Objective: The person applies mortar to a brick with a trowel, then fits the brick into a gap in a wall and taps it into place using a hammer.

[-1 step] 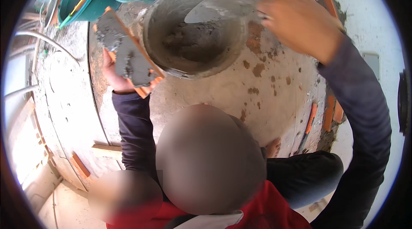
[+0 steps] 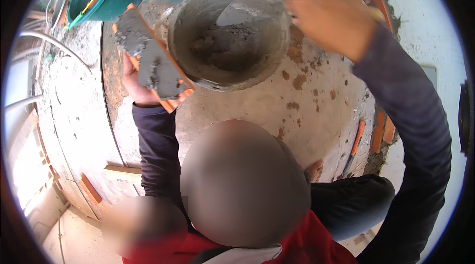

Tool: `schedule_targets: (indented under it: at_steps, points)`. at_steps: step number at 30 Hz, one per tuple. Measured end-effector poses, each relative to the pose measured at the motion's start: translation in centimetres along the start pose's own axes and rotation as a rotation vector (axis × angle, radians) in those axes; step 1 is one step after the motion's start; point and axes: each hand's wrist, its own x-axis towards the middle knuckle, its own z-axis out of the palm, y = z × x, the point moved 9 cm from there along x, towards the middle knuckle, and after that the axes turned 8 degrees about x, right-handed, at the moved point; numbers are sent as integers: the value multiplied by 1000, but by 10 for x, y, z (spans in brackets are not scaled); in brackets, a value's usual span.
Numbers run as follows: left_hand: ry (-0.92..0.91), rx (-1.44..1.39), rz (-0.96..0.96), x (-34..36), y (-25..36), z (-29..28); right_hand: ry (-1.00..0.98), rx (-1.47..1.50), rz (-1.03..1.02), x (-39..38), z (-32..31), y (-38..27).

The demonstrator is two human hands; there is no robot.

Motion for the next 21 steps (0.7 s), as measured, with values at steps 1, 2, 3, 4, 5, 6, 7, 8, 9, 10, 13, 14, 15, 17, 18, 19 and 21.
schedule_targets:
  at_steps: [1,2,3,4,5,6,7,8,9,10,13,14,15,17,18,19,21]
  points:
    - [17,-16,10,-3,-3,2,-125,-64,9,30,17,-11]
    - [24,-38,22,-3,-6,8,-182,-73,14,51,24,-25]
    - [21,-64,22,0,-11,14,-244,-86,33,62,33,-33]
    - [21,-118,32,4,-13,16,-300,-84,38,69,44,-41]
    - [25,-128,37,5,-12,16,-351,-78,37,74,54,-51]
    - [28,-137,41,6,-12,15,-402,-73,38,76,61,-56]
    - [30,-147,44,7,-12,15,-404,-4,21,75,61,-60]
    - [93,-142,63,8,-11,10,-406,66,7,72,60,-62]
    - [156,-136,81,8,-11,5,-409,136,-4,70,59,-65]
    - [217,-131,97,8,-11,-1,-462,155,17,68,66,-68]
    - [235,-59,104,7,-10,-10,-568,226,5,67,84,-76]
    - [190,-75,104,6,-10,-9,-579,247,-53,67,83,-75]
    - [139,-94,102,6,-11,-7,-589,264,-104,66,81,-72]
    - [36,-136,120,6,-10,-1,-689,259,-93,63,85,-62]
    - [-16,-159,140,7,-8,2,-738,256,-88,61,88,-58]
    - [-67,-181,160,6,-6,5,-727,348,-47,59,89,-51]
    - [-94,-206,148,6,-6,7,-699,523,53,48,90,-31]
